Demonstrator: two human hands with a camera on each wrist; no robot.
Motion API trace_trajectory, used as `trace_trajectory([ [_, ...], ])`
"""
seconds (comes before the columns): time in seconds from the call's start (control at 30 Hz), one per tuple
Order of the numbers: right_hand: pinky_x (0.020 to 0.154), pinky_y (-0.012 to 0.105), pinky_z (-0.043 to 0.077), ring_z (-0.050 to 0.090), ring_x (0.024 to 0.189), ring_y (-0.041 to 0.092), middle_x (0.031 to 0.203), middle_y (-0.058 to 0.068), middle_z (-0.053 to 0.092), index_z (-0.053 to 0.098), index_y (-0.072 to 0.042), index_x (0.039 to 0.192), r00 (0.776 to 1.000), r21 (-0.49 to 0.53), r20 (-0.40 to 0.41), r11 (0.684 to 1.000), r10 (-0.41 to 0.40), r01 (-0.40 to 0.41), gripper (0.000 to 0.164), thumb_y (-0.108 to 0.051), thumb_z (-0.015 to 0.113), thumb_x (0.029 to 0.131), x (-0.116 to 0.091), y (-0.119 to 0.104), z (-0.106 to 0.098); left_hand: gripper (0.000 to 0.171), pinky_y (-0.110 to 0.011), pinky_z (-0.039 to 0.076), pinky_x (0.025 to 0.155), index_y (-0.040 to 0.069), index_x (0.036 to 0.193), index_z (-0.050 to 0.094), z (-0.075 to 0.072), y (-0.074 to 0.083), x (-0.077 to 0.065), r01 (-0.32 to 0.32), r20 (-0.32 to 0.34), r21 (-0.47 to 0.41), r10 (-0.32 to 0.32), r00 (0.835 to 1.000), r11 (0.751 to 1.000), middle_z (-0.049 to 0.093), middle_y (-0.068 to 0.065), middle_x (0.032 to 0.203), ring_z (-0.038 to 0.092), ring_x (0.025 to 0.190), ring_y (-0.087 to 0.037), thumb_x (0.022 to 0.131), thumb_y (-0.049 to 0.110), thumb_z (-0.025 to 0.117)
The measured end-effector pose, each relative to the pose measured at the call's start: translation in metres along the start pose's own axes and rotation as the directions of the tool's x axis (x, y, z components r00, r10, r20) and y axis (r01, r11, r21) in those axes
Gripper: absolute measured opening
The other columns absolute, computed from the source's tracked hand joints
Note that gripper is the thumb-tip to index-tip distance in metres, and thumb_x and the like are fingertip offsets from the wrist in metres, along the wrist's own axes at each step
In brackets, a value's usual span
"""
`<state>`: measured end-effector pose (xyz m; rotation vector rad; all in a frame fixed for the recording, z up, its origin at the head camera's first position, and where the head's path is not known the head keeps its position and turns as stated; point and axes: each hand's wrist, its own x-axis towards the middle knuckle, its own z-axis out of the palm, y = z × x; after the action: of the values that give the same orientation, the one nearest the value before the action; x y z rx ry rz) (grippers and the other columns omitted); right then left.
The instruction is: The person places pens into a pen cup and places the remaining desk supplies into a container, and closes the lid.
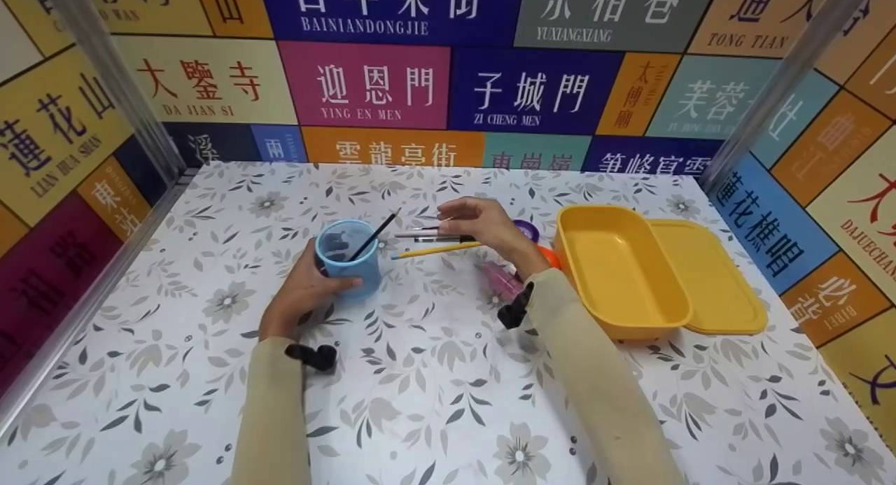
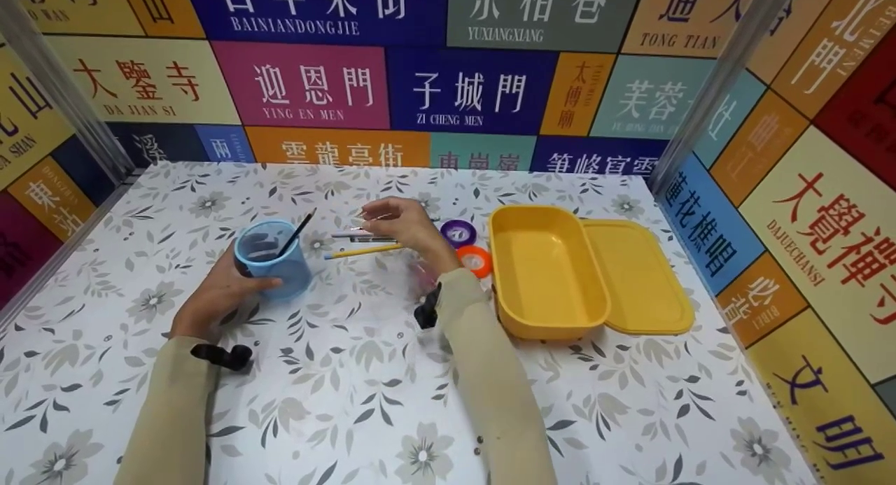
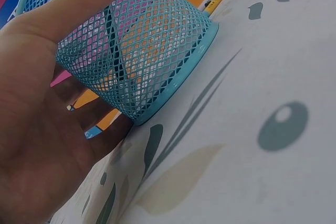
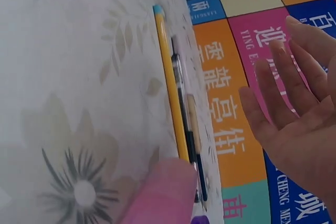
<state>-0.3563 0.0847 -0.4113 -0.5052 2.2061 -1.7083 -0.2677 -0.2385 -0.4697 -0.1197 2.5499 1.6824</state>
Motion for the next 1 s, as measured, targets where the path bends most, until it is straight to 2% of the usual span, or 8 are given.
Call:
trace_trajectory([
  [0.2, 0.105, 0.04, 0.052, 0.062, 0.118, 0.023, 0.128, 0.011, 0.066, 0.068, -0.007, 0.125, 0.998, -0.207, 0.023, 0.977, 0.061, -0.055, 0.036, -0.021, 0.074, 0.092, 0.002, 0.008, -0.013, 0.119, -0.052, 0.013, 0.129, 0.021, 0.158, 0.019, 0.0, -0.001, 0.001, 0.008, -0.008, 0.008, -0.008, 1.0, 1.0, 0.036, -0.006, 0.16, 0.028, 0.152, -0.028, 0.066, 0.034, 0.094],
  [0.3, 0.103, 0.038, 0.052, 0.061, 0.119, 0.024, 0.127, 0.009, 0.066, 0.067, -0.007, 0.126, 0.995, -0.253, 0.002, 0.963, 0.098, -0.094, 0.039, -0.022, 0.075, 0.091, 0.003, 0.012, -0.018, 0.122, -0.053, 0.012, 0.129, 0.022, 0.159, 0.019, -0.001, -0.001, 0.001, 0.013, -0.004, 0.002, -0.013, 1.0, 1.0, 0.035, -0.005, 0.16, 0.027, 0.152, -0.028, 0.065, 0.036, 0.095],
  [0.57, 0.092, 0.033, 0.055, 0.061, 0.11, 0.021, 0.126, 0.009, 0.067, 0.066, -0.01, 0.126, 0.984, -0.259, -0.06, 0.95, 0.165, -0.175, 0.037, -0.019, 0.074, 0.091, 0.004, 0.023, -0.029, 0.119, -0.052, 0.012, 0.129, 0.021, 0.158, 0.019, -0.001, 0.0, 0.0, 0.007, 0.002, 0.001, -0.007, 1.0, 1.0, 0.035, -0.006, 0.16, 0.027, 0.152, -0.028, 0.067, 0.036, 0.094],
  [0.77, 0.098, 0.038, 0.054, 0.06, 0.111, 0.023, 0.127, 0.009, 0.065, 0.067, -0.009, 0.124, 0.977, -0.285, -0.1, 0.936, 0.187, -0.208, 0.032, -0.019, 0.07, 0.094, 0.004, 0.029, -0.032, 0.121, -0.052, 0.011, 0.129, 0.022, 0.159, 0.018, -0.001, 0.0, 0.0, 0.011, 0.005, -0.001, -0.011, 1.0, 1.0, 0.035, -0.006, 0.161, 0.026, 0.153, -0.028, 0.067, 0.035, 0.093],
  [1.0, 0.104, 0.04, 0.052, 0.059, 0.113, 0.025, 0.126, 0.009, 0.064, 0.066, -0.011, 0.125, 0.953, -0.276, -0.137, 0.914, 0.269, -0.298, 0.03, -0.019, 0.067, 0.096, 0.004, 0.031, -0.035, 0.117, -0.05, 0.016, 0.128, 0.019, 0.158, 0.019, -0.002, -0.001, -0.002, -0.044, 0.013, -0.031, 0.045, 0.999, 0.999, 0.038, -0.008, 0.158, 0.031, 0.15, -0.028, 0.068, 0.033, 0.093],
])
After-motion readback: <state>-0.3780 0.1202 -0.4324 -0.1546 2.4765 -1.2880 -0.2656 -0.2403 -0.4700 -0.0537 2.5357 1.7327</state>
